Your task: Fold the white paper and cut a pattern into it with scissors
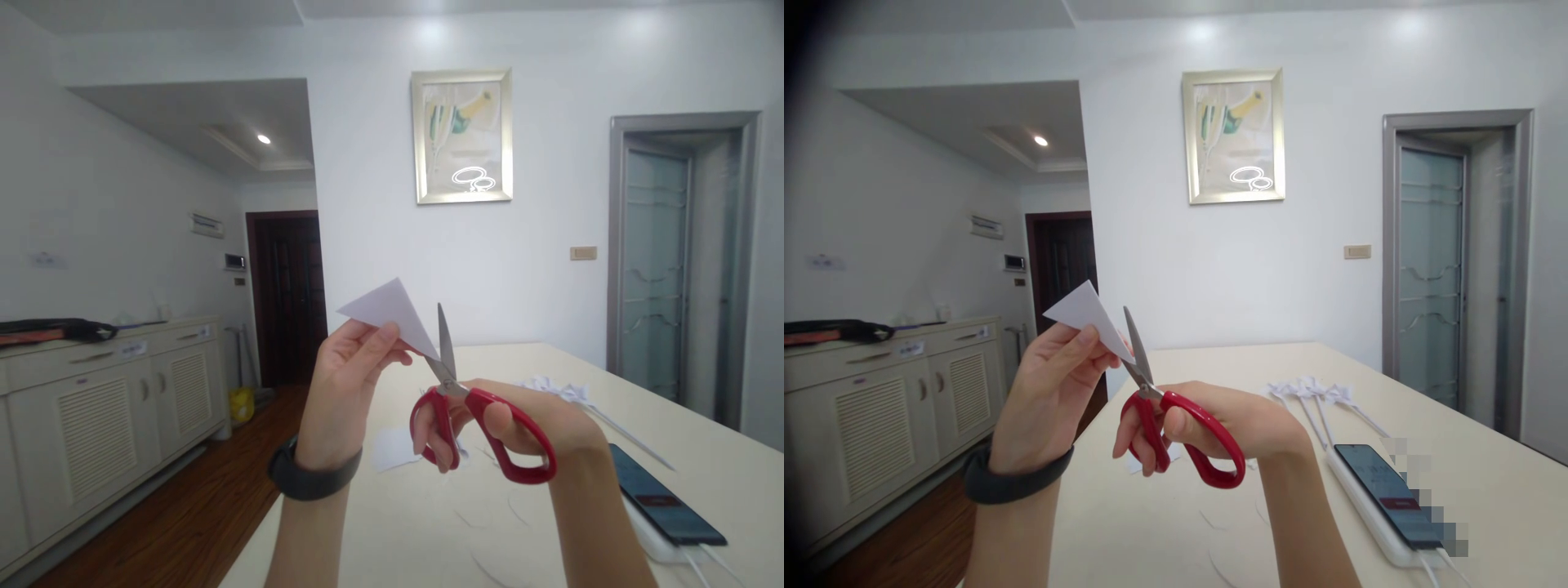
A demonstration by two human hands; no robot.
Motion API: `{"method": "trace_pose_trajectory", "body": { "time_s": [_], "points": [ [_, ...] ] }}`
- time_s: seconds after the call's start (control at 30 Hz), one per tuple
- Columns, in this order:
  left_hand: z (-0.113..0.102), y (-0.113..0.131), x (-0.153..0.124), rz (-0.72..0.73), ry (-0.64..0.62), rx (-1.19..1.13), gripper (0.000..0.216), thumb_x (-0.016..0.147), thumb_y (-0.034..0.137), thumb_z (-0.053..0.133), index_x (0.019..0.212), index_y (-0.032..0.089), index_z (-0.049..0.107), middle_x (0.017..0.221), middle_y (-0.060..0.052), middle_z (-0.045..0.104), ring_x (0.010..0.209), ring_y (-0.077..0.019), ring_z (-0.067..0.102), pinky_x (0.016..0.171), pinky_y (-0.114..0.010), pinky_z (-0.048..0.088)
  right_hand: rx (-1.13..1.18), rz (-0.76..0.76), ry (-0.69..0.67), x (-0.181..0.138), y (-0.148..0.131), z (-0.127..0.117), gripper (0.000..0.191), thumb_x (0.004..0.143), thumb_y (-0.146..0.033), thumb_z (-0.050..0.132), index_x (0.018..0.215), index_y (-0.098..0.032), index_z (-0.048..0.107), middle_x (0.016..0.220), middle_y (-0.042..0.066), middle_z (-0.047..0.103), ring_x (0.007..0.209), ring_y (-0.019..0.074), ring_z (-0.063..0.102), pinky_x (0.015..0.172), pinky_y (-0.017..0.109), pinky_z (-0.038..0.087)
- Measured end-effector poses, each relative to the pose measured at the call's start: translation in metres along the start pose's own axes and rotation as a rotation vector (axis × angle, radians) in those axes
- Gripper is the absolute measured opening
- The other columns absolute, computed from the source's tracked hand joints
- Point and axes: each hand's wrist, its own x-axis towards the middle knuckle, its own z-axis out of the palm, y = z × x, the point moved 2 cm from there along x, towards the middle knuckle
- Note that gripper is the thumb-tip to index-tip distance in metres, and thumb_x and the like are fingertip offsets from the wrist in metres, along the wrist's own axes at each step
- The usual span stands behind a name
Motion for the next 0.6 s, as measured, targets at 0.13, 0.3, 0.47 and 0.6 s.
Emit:
{"method": "trace_pose_trajectory", "body": {
  "time_s": [0.13, 0.3, 0.47, 0.6],
  "points": [
    [0.0010, 0.0001, -0.0002, -0.005, -0.011, 0.003, 0.011, 0.080, 0.026, 0.068, 0.080, 0.015, 0.070, 0.075, -0.003, 0.070, 0.065, -0.0107, 0.059, 0.062, -0.021, 0.047, 0.036, -0.043, 0.021, 0.0029, -0.0025, 0.0007, 0.062, 0.087, -0.068, 0.036, 0.101, -0.012, 0.058, 0.082, 0.008, 0.057, 0.074, 0.0181, 0.051, 0.072, 0.035, 0.048],
    [0.0003, -0.0011, 0.0002, 0.013, -0.004, 0.043, 0.012, 0.079, 0.027, 0.068, 0.081, 0.015, 0.070, 0.073, -0.003, 0.069, 0.064, -0.0115, 0.058, 0.063, -0.022, 0.047, 0.052, -0.028, 0.022, 0.0040, -0.0022, 0.0011, 0.061, 0.087, -0.067, 0.038, 0.101, -0.011, 0.059, 0.080, 0.008, 0.056, 0.074, 0.0185, 0.052, 0.071, 0.035, 0.047],
    [0.0002, -0.0009, -0.0004, 0.018, -0.008, 0.079, 0.013, 0.081, 0.027, 0.065, 0.080, 0.014, 0.068, 0.073, -0.004, 0.068, 0.066, -0.0126, 0.059, 0.065, -0.024, 0.047, 0.030, -0.006, 0.002, 0.0027, -0.0013, 0.0015, 0.063, 0.090, -0.066, 0.032, 0.098, -0.010, 0.060, 0.080, 0.008, 0.054, 0.077, 0.0191, 0.051, 0.074, 0.036, 0.047],
    [0.0014, -0.0005, -0.0006, 0.008, 0.010, 0.054, 0.014, 0.081, 0.026, 0.065, 0.074, 0.014, 0.067, 0.070, -0.003, 0.066, 0.066, -0.0132, 0.059, 0.068, -0.025, 0.048, 0.064, -0.012, -0.014, 0.0025, -0.0015, 0.0022, 0.060, 0.089, -0.064, 0.036, 0.101, -0.010, 0.059, 0.082, 0.006, 0.052, 0.074, 0.0173, 0.051, 0.073, 0.034, 0.047]
  ]
}}
